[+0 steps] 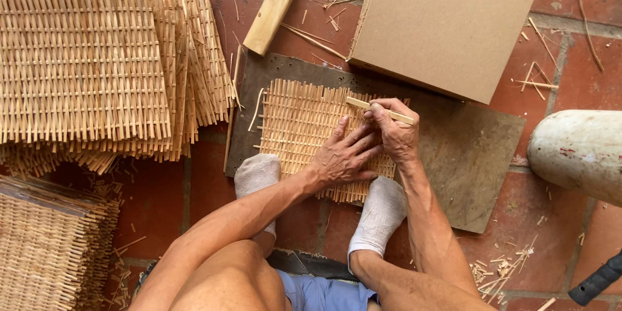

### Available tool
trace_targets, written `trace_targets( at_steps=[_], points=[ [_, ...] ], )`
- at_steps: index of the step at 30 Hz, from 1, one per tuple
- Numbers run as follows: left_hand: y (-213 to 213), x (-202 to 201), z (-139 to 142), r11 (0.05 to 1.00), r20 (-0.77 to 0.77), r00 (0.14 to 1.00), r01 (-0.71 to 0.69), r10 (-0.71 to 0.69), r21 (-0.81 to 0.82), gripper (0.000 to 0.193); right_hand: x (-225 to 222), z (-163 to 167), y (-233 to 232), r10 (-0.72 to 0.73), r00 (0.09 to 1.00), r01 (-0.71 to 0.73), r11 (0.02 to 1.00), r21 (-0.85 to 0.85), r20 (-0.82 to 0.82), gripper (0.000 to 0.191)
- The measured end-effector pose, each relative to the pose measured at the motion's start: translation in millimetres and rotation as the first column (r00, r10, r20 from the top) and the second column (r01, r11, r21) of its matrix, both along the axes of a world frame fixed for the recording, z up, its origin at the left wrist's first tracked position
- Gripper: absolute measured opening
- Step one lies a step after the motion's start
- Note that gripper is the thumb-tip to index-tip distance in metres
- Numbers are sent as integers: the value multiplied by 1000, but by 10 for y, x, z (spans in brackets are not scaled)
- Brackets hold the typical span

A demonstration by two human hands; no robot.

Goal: The person applies glue to a cardboard piece using a roller, places a woven bamboo mat on top, and presses it down with a wooden stick. They repeat this process for multiple mats, stacking the finished units.

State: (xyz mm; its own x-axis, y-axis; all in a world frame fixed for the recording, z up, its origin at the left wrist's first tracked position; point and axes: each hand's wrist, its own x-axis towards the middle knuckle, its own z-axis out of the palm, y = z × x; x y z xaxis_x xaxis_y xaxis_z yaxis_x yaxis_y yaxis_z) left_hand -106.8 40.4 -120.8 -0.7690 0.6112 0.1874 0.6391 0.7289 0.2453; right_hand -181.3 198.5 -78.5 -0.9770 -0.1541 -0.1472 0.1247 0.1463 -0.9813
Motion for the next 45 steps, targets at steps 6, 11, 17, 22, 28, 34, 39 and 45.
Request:
trace_targets(
  at_steps=[6, 11, 17, 22, 28, 34, 39, 45],
  points=[
    [-13, -17, -1, 997, 3, 1000, -9, 8, 77, 77, -59, 0, 13, -123, 990, 125, 992, -14, 71, 17],
    [-28, 5, 32, 1000, 12, 1000, -5, 4, 26, 76, -7, 8, -51, -31, 999, 32, 999, 4, -26, 18],
    [-30, -35, 33, 1000, 5, 1000, -8, 8, 27, 77, -19, 25, -107, -30, 999, 31, 999, -15, 23, 17],
    [-31, -24, 4, 1000, 19, 1000, -4, 4, 16, 79, -29, 29, -113, -17, 998, 15, 1000, 20, 57, 17],
    [-22, -11, 6, 1000, 28, 1000, 4, -4, 5, 79, -103, 60, -53, -17, 994, 15, 1000, 15, 105, 18],
    [-9, 9, -31, 1000, 98, 995, 11, -12, 11, 79, -16, 84, -196, -87, 996, 86, 992, -91, -6, 18],
    [-158, -7, -17, 984, 287, 955, 121, -79, -133, 65, -37, -12, -523, 42, 993, -27, 990, -135, 108, 22],
    [-499, 107, -16, 996, 57, 995, -87, 85, 30, 85, -75, -130, -608, 71, 996, -68, 996, -52, 58, 19]
  ],
)
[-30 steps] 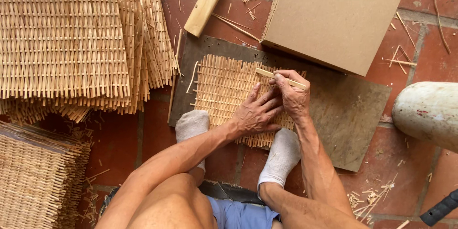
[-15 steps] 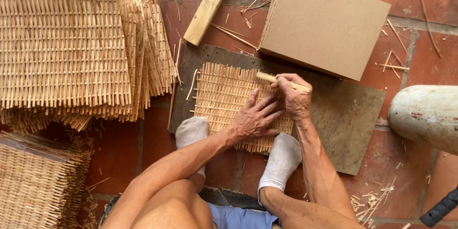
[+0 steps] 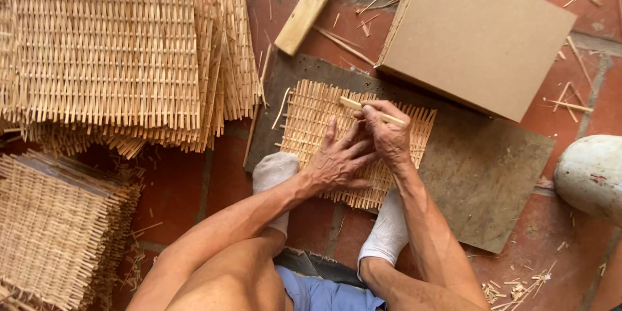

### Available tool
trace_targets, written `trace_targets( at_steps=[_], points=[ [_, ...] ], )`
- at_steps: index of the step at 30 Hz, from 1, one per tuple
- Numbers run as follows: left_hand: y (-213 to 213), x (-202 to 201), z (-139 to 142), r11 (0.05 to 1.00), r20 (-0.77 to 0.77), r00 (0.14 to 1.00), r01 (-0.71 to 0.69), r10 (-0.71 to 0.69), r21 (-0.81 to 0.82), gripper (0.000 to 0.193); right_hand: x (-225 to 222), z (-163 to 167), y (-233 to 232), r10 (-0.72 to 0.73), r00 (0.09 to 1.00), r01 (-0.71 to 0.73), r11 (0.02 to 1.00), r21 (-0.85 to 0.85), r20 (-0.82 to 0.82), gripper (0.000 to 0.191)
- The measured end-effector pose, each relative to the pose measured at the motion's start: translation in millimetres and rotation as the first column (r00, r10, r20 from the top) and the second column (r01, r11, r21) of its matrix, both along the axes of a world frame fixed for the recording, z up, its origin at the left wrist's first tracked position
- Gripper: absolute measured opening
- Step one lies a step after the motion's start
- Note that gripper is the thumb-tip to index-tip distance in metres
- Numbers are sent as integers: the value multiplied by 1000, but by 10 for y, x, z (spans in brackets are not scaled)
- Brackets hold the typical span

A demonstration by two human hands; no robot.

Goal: The person applies glue to a cardboard piece using a roller, places a woven bamboo mat on top, and presses it down with a wooden stick. They repeat this process for multiple mats, stacking the finished units.

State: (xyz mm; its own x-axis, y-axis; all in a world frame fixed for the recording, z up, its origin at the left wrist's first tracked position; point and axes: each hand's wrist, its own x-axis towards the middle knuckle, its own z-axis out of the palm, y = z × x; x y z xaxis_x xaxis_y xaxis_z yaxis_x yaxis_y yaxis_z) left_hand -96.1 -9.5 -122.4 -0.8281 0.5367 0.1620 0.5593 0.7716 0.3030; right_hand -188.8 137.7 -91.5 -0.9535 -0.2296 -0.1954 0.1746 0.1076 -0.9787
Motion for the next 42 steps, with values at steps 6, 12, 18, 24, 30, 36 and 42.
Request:
trace_targets(
  at_steps=[6, 12, 18, 24, 30, 36, 42],
  points=[
    [-7, -8, -51, 990, 70, 997, 37, -28, -136, 88, -5, -10, -26, 13, 1000, -13, 1000, -19, -10, 19],
    [-19, 8, -53, 993, 74, 997, 31, -23, -113, 88, -17, 38, -67, -21, 1000, 22, 1000, 13, -3, 21],
    [-24, -1, -37, 996, 52, 998, 20, -16, -83, 87, -62, 85, -34, 2, 998, -4, 1000, 21, 64, 21],
    [-29, 7, 58, 993, 48, 999, 19, -13, -118, 89, -68, 100, -79, -63, 997, 59, 994, 90, 35, 19],
    [-19, 66, 83, 997, 23, 998, 57, -56, -53, 91, 9, 222, 451, -332, 940, 315, 932, -177, -76, 18],
    [195, 155, 115, 991, 115, 993, 43, -28, -128, 86, 276, 386, 1408, -375, 896, 390, 921, 15, -239, 16],
    [612, 16, 10, 983, -19, 987, 158, -160, -92, 65, 273, 276, 1372, -242, 942, 293, 931, 217, -232, 15]
  ],
)
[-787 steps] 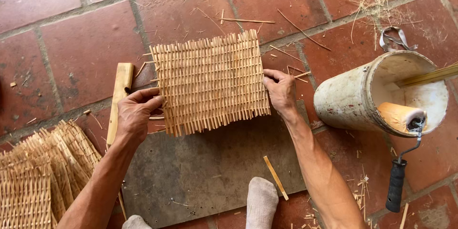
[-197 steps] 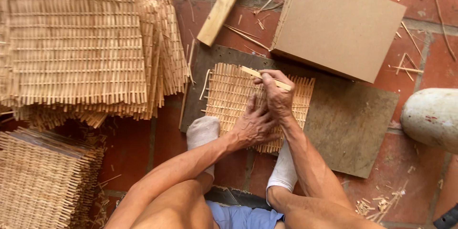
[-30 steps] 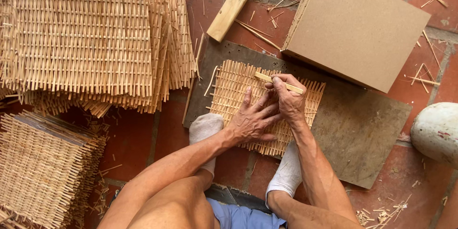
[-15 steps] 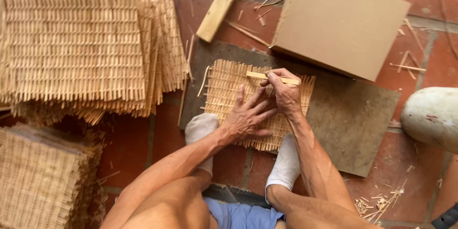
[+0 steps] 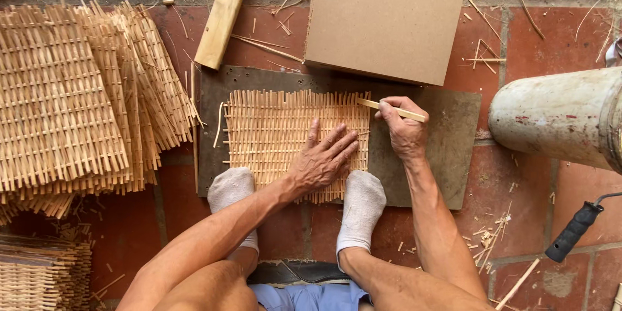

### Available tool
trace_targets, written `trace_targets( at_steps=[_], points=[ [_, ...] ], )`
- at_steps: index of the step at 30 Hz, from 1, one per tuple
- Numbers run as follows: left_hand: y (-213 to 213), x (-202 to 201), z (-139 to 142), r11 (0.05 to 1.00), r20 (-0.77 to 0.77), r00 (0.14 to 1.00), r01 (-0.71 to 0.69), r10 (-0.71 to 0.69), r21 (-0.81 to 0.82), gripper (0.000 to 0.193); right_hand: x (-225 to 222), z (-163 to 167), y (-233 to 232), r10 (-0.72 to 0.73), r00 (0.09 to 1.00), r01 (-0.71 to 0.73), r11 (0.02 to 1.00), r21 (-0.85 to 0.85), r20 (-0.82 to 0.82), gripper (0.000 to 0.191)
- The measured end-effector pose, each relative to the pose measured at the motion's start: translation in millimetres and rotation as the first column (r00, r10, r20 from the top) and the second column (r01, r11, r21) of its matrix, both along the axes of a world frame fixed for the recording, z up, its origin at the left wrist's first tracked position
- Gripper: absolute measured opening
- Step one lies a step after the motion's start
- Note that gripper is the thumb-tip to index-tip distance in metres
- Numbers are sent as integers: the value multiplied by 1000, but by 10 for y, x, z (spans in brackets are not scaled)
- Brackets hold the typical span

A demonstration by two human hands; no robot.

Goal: The person applies glue to a cardboard piece using a roller, places a woven bamboo mat on top, and presses it down with a wooden stick. They repeat this process for multiple mats, stacking the finished units.

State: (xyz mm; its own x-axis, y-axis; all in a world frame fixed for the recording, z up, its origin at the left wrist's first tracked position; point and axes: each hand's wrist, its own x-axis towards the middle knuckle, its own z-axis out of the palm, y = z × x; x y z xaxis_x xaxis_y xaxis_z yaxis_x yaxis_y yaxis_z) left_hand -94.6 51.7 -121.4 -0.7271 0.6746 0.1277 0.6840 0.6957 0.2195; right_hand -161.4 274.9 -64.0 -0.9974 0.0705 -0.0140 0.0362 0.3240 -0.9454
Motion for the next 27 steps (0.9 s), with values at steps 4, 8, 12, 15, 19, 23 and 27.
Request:
trace_targets(
  at_steps=[4, 8, 12, 15, 19, 23, 27],
  points=[
    [53, 5, -37, 1000, 17, 1000, -4, 4, -4, 62, -35, 7, 34, -61, 998, 60, 997, -57, -24, 15],
    [36, 18, -2, 1000, 47, 999, 5, -4, -14, 62, -43, -127, 5, -12, 1000, 13, 999, -38, 19, 15],
    [48, -14, 38, 999, 35, 999, 0, 1, -35, 63, -45, -284, -26, -61, 995, 82, 957, -277, 84, 15],
    [50, -24, 38, 999, 32, 999, 1, 1, -54, 63, -46, -300, 9, -69, 995, 89, 949, -301, 77, 17],
    [52, -23, 3, 998, 45, 999, 6, -4, -61, 65, -93, -239, 51, -3, 993, 30, 974, -224, 121, 17],
    [63, -9, -30, 997, 51, 999, 8, -4, -71, 66, -179, -182, 74, 25, 980, 4, 989, -146, 199, 17],
    [70, -27, -43, 998, 21, 1000, 8, -7, -67, 65, -202, -159, 71, 65, 989, -42, 984, -174, 130, 16]
  ],
)
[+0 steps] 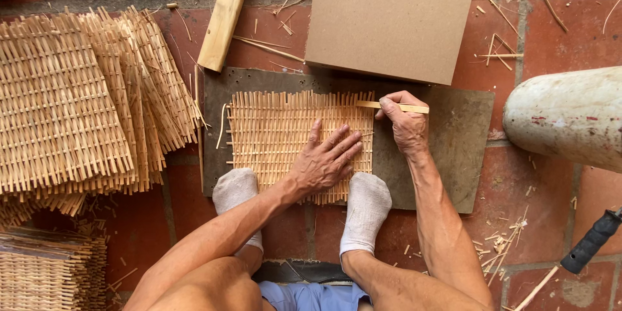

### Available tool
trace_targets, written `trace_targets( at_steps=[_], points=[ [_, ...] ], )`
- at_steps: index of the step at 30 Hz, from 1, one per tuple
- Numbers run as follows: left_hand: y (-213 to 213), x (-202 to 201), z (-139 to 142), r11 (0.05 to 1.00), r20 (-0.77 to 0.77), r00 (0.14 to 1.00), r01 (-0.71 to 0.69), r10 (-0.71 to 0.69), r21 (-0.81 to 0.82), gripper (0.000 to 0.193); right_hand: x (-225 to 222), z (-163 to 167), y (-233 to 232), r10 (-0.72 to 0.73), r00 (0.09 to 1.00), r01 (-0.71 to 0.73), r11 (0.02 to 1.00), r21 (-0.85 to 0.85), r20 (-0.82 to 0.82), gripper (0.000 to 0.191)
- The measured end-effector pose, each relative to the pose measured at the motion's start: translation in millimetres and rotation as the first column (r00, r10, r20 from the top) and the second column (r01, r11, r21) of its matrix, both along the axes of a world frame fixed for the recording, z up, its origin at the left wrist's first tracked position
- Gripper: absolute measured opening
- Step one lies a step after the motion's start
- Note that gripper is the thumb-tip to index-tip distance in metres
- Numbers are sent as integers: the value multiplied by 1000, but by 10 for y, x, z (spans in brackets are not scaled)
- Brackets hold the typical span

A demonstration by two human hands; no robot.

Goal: The person applies glue to a cardboard piece using a roller, places a woven bamboo mat on top, and presses it down with a wooden stick. They repeat this process for multiple mats, stacking the finished units.

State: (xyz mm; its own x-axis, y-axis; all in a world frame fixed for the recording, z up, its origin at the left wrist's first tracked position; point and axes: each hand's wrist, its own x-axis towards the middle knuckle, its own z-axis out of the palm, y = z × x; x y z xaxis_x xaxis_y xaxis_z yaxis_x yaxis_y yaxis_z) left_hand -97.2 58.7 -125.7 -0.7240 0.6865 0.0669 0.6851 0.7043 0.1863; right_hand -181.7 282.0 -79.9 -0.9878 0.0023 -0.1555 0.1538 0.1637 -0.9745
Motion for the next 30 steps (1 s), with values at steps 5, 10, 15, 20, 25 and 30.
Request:
trace_targets(
  at_steps=[5, 10, 15, 20, 25, 30],
  points=[
    [-29, 5, 41, 998, -22, 1000, -3, 2, -61, 65, -17, 43, 4, 39, 998, -40, 999, 27, 44, 16],
    [-20, 21, 58, 1000, -31, 999, -11, 10, -21, 65, -48, 56, 24, -10, 999, 11, 1000, -22, 40, 14],
    [-41, 20, 9, 1000, -6, 1000, -6, 6, 2, 66, 117, -5, 100, -160, 982, 142, 975, -169, -98, 13],
    [-23, 25, 6, 1000, 0, 1000, -10, 10, -16, 65, 174, -107, 168, -86, 993, 80, 994, -70, -82, 13],
    [-86, -68, -66, 992, 236, 971, 3, -33, 125, 56, 300, -90, 330, -180, 982, 168, 972, -166, -61, 16],
    [-368, -177, -148, 983, 345, 931, 62, -120, 174, 49, 1021, 127, 368, -22, 995, 21, 1000, 4, 96, 17]
  ],
)
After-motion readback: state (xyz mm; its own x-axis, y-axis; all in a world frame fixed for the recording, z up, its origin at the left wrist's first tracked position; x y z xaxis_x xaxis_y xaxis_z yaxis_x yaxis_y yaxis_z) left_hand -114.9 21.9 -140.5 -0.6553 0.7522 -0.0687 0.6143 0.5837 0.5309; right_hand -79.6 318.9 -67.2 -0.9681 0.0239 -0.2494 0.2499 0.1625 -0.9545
